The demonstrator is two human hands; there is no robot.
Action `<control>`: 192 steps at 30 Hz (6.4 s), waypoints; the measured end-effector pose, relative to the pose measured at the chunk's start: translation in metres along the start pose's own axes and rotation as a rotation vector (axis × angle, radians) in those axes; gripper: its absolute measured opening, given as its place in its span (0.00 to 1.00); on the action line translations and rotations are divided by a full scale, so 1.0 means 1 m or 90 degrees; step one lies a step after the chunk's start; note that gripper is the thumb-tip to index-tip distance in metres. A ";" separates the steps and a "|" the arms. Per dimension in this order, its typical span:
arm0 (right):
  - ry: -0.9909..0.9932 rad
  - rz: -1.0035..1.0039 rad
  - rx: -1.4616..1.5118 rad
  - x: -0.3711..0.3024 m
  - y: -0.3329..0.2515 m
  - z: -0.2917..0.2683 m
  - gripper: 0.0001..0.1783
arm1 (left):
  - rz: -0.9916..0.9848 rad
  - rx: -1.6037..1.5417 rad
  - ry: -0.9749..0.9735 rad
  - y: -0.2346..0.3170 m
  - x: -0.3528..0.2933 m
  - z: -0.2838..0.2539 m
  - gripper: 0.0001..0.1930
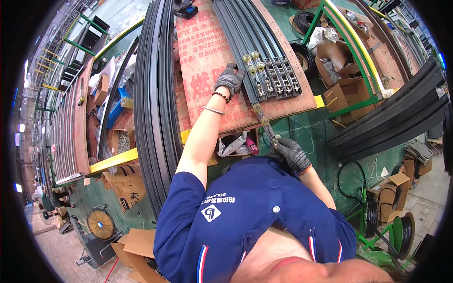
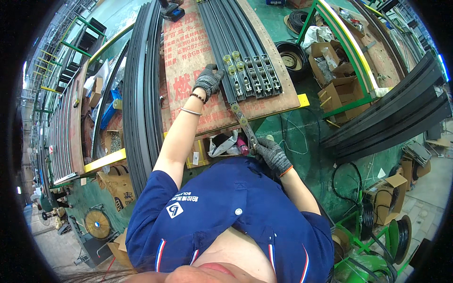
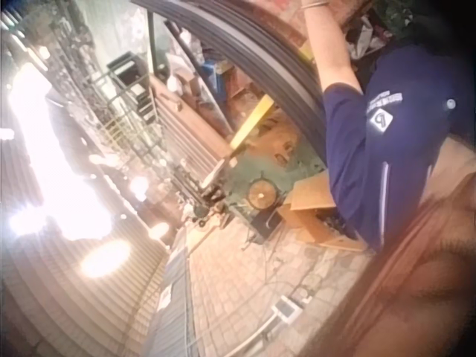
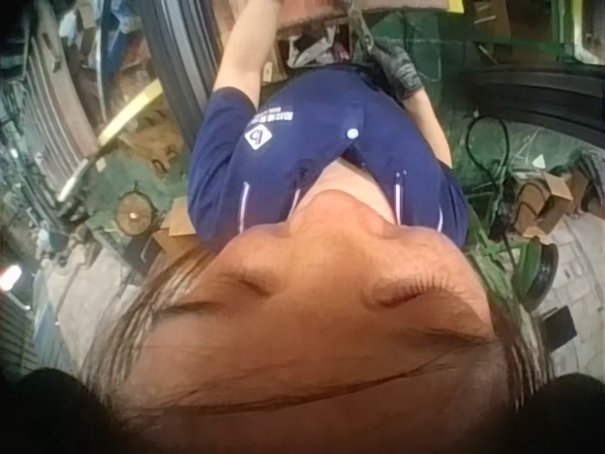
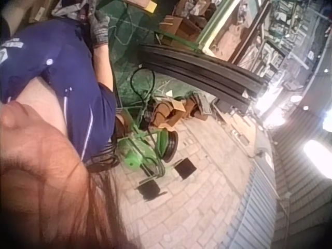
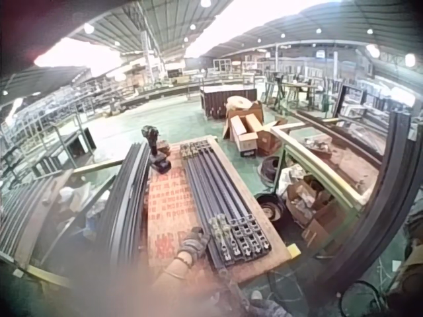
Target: The recorder is attaching rollers to metal tracks using an electric screwdriver on a workbench.
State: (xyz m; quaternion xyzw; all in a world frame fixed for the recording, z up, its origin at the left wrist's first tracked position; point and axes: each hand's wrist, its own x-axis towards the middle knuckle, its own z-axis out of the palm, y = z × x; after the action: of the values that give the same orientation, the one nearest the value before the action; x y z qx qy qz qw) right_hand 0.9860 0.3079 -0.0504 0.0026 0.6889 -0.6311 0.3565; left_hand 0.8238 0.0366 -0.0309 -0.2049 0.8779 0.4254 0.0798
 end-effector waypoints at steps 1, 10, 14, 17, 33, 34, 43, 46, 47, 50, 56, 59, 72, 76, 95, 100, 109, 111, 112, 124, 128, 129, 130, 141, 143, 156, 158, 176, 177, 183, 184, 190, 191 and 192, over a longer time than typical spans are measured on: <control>0.011 -0.023 -0.002 0.000 -0.002 0.002 0.16 | -0.006 -0.002 0.003 -0.003 0.003 0.001 0.25; -0.044 0.019 0.050 -0.007 -0.016 0.009 0.12 | -0.018 -0.009 -0.005 -0.005 0.003 0.001 0.26; -0.045 0.039 0.019 -0.007 -0.029 0.016 0.13 | 0.003 -0.010 0.001 -0.008 0.005 0.002 0.26; -0.053 0.042 -0.003 -0.004 -0.030 0.018 0.13 | 0.022 -0.008 0.012 -0.010 0.004 0.000 0.26; -0.015 -0.176 0.238 0.043 -0.037 0.038 0.29 | -0.018 -0.187 -0.075 0.001 -0.008 -0.006 0.28; -0.028 -0.178 0.180 0.040 -0.035 0.039 0.31 | -0.006 -0.229 -0.081 -0.002 -0.011 -0.012 0.27; 0.086 -0.245 0.016 0.037 -0.007 0.005 0.26 | 0.211 -0.131 -0.031 -0.022 -0.011 -0.005 0.13; 0.136 -0.240 -0.029 0.032 -0.003 -0.002 0.27 | 0.142 -0.159 0.028 -0.022 0.000 -0.003 0.12; 0.154 -0.248 -0.049 0.034 0.005 -0.004 0.27 | 0.144 -0.161 0.032 -0.023 0.004 -0.003 0.12; 0.172 -0.244 -0.092 0.030 0.013 -0.006 0.28 | 0.153 -0.200 0.026 -0.029 0.020 -0.002 0.13; 0.180 -0.202 -0.084 0.020 0.010 -0.008 0.28 | 0.099 -0.289 -0.030 -0.018 0.024 -0.001 0.15; 0.172 -0.199 -0.084 0.021 0.010 -0.009 0.29 | 0.109 -0.259 0.028 -0.023 0.028 0.000 0.16; 0.203 -0.240 -0.196 0.012 0.008 -0.012 0.29 | 0.082 -0.176 0.086 -0.010 0.018 0.000 0.17; 0.198 -0.233 -0.212 0.006 -0.002 -0.010 0.29 | 0.099 -0.160 0.098 -0.011 0.017 0.000 0.17; 0.207 -0.284 -0.223 -0.004 0.002 -0.008 0.28 | 0.113 -0.126 0.113 -0.008 0.014 -0.001 0.18; 0.227 -0.293 -0.267 -0.011 0.002 -0.008 0.28 | 0.088 -0.151 0.086 -0.007 0.013 -0.003 0.19; 0.277 -0.266 -0.312 -0.038 0.014 -0.019 0.28 | 0.146 -0.139 0.126 -0.044 0.032 -0.003 0.24; 0.333 -0.295 -0.348 -0.036 0.027 -0.037 0.27 | 0.013 -0.218 0.093 -0.020 0.027 0.003 0.25; 0.335 -0.271 -0.338 -0.036 0.026 -0.047 0.27 | 0.009 -0.196 0.106 -0.008 0.020 0.003 0.25; 0.207 -0.382 -0.297 0.011 -0.031 -0.196 0.24 | 0.171 -0.155 0.504 0.027 -0.073 0.037 0.18; 0.166 -0.385 -0.359 0.024 -0.026 -0.262 0.23 | 0.125 -0.236 0.658 -0.005 -0.095 0.080 0.16; 0.136 -0.372 -0.367 0.029 -0.030 -0.272 0.23 | 0.117 -0.235 0.684 -0.010 -0.100 0.088 0.16; 0.110 -0.354 -0.381 0.032 -0.032 -0.283 0.23 | 0.093 -0.285 0.675 -0.013 -0.102 0.097 0.19; -0.046 -0.397 -0.374 0.052 -0.070 -0.309 0.25 | 0.056 -0.074 0.633 0.003 -0.102 0.126 0.31; -0.066 -0.415 -0.387 0.056 -0.078 -0.314 0.24 | 0.053 -0.037 0.643 0.007 -0.102 0.125 0.30; -0.186 -0.425 -0.481 0.151 -0.127 -0.328 0.22 | 0.030 0.008 0.707 0.024 -0.119 0.124 0.26; -0.224 -0.412 -0.502 0.174 -0.141 -0.329 0.22 | 0.058 0.010 0.773 0.026 -0.120 0.125 0.23; -0.411 -0.428 -0.516 0.340 -0.234 -0.261 0.18 | -0.296 -0.287 1.101 0.109 -0.059 0.194 0.18; -0.409 -0.423 -0.537 0.344 -0.241 -0.255 0.18 | -0.344 -0.150 1.056 0.118 -0.055 0.193 0.19; -0.567 -0.425 -0.481 0.392 -0.294 -0.238 0.19 | -0.399 -0.093 1.050 0.134 -0.040 0.185 0.26; -0.553 -0.469 -0.446 0.408 -0.302 -0.243 0.19 | -0.442 -0.080 1.037 0.132 -0.037 0.184 0.26; -0.374 -0.587 -0.356 0.535 -0.381 -0.285 0.15 | -0.540 -0.128 1.027 0.113 -0.050 0.178 0.24; -0.371 -0.537 -0.305 0.551 -0.398 -0.285 0.14 | -0.472 -0.205 1.026 0.102 -0.068 0.185 0.25; -0.365 -0.544 -0.302 0.578 -0.408 -0.283 0.15 | -0.408 -0.282 1.026 0.088 -0.093 0.199 0.25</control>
State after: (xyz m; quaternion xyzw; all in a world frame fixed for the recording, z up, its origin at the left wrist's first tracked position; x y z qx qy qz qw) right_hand 0.2319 0.2142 0.0037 -0.5280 0.6275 -0.5228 0.2330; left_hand 0.8634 0.2674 -0.0633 -0.6879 0.4654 0.2695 -0.4874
